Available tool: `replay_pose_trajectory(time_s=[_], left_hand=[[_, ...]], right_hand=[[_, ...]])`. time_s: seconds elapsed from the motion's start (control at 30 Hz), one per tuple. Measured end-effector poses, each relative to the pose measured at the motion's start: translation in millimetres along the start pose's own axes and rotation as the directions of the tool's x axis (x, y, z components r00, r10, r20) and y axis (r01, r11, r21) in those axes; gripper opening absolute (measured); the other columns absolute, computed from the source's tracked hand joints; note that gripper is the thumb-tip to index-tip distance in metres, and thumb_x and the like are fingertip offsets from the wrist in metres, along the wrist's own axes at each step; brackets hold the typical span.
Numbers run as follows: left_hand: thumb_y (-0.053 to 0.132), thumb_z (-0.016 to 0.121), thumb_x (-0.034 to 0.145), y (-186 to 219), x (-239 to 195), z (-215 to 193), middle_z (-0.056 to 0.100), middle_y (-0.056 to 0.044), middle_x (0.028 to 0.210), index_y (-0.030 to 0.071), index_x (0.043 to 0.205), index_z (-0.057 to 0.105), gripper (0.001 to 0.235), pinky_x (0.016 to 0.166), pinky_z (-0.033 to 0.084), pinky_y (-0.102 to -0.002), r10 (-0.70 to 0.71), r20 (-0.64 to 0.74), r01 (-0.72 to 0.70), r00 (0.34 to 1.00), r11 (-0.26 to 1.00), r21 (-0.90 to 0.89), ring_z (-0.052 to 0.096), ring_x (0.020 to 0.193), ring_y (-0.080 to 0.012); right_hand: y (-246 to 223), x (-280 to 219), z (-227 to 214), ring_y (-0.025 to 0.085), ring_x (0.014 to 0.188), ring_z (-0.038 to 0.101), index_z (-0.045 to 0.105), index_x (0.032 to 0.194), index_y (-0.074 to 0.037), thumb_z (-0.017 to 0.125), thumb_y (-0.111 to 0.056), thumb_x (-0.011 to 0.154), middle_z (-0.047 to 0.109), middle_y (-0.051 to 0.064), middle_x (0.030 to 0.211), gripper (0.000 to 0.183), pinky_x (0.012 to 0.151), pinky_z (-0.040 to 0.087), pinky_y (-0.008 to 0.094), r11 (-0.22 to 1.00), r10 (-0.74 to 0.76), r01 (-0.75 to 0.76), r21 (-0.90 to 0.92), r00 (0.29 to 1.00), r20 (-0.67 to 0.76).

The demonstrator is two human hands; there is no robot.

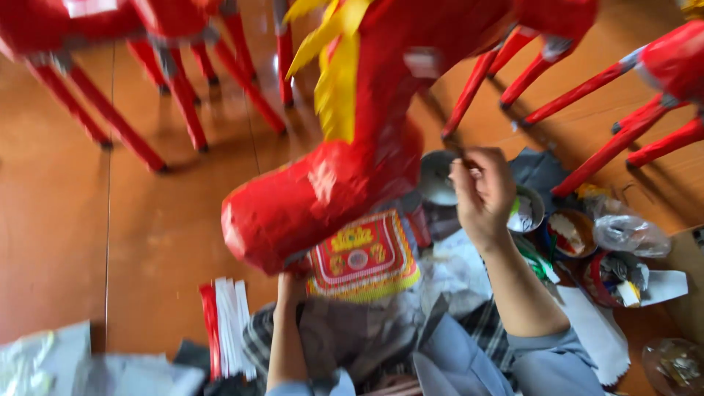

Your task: Decorating red paper horse figures by applying glue and attaching decorative paper panels and fringes.

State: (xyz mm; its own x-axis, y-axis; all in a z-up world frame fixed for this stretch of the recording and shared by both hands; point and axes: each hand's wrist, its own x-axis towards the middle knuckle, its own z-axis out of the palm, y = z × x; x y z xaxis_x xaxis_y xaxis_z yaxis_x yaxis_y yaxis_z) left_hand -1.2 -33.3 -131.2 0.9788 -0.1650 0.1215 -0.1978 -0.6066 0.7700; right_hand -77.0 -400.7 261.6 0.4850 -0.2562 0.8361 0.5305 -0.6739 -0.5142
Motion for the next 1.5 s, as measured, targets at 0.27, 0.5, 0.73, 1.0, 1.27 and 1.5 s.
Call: replay_pose_trajectory(time_s=[0.27,0.5,0.73,1.0,1.27,1.5], left_hand=[[0.052,0.084,0.065,0.0,-0.8,11.2,0.072,-0.015,0.076,0.008,0.079,0.071,0.049,0.071,0.053,-0.046,0.001,-0.012,-0.001,1.0,1.0,0.009,0.068,0.078,-0.0374],[0.048,0.084,0.059,-47.1,-7.3,38.3,0.074,-0.007,0.083,0.016,0.085,0.073,0.043,0.082,0.054,-0.045,-0.243,0.069,0.248,0.968,0.966,-0.076,0.069,0.089,-0.0317],[0.049,0.077,0.063,-20.5,-8.2,16.6,0.073,-0.009,0.083,0.016,0.084,0.073,0.039,0.082,0.054,-0.046,-0.282,0.093,0.283,0.955,0.959,-0.001,0.067,0.089,-0.0346],[0.05,0.078,0.061,-27.2,-5.9,24.6,0.073,-0.009,0.081,0.018,0.085,0.073,0.04,0.078,0.056,-0.045,-0.261,0.095,0.261,0.961,0.965,0.008,0.068,0.086,-0.0337],[0.04,0.078,0.062,-42.3,-4.1,39.5,0.071,-0.014,0.086,0.014,0.09,0.071,0.038,0.077,0.055,-0.047,-0.306,0.142,0.313,0.941,0.949,-0.029,0.067,0.089,-0.0354],[0.039,0.078,0.064,-33.5,-4.7,10.0,0.072,-0.011,0.086,0.015,0.09,0.073,0.035,0.078,0.055,-0.043,-0.306,0.135,0.309,0.942,0.951,0.004,0.068,0.089,-0.0321]], right_hand=[[50.1,-223.9,33.2,0.024,0.089,0.06,0.064,0.112,-0.006,0.045,-0.019,0.103,0.062,0.016,0.114,0.025,0.079,0.048,0.039,0.845,0.494,-0.53,0.076,0.827,0.269],[-13.6,-217.9,126.5,0.021,0.06,0.058,0.064,0.096,-0.004,0.061,-0.002,0.091,0.058,0.011,0.084,0.006,0.05,0.048,0.029,0.813,0.375,-0.563,0.151,0.703,0.604],[-48.6,-230.8,177.1,0.022,0.069,0.059,0.067,0.099,-0.005,0.061,-0.004,0.092,0.058,0.009,0.083,0.009,0.056,0.05,0.032,0.868,0.207,-0.454,0.201,0.699,0.684],[-17.6,-223.0,95.4,0.019,0.064,0.05,0.064,0.09,-0.007,0.048,-0.009,0.099,0.053,0.007,0.076,0.018,0.062,0.046,0.031,0.806,0.404,-0.571,0.159,0.725,0.557],[17.6,-250.8,81.1,0.022,0.061,0.061,0.057,0.107,-0.004,0.058,-0.013,0.098,0.056,0.009,0.084,0.013,0.053,0.054,0.032,0.906,0.412,-0.413,-0.088,0.819,0.398],[-48.7,-256.9,170.2,0.02,0.066,0.058,0.058,0.103,-0.006,0.055,-0.006,0.096,0.056,0.008,0.085,0.008,0.057,0.053,0.028,0.862,0.188,-0.446,0.24,0.721,0.667]])
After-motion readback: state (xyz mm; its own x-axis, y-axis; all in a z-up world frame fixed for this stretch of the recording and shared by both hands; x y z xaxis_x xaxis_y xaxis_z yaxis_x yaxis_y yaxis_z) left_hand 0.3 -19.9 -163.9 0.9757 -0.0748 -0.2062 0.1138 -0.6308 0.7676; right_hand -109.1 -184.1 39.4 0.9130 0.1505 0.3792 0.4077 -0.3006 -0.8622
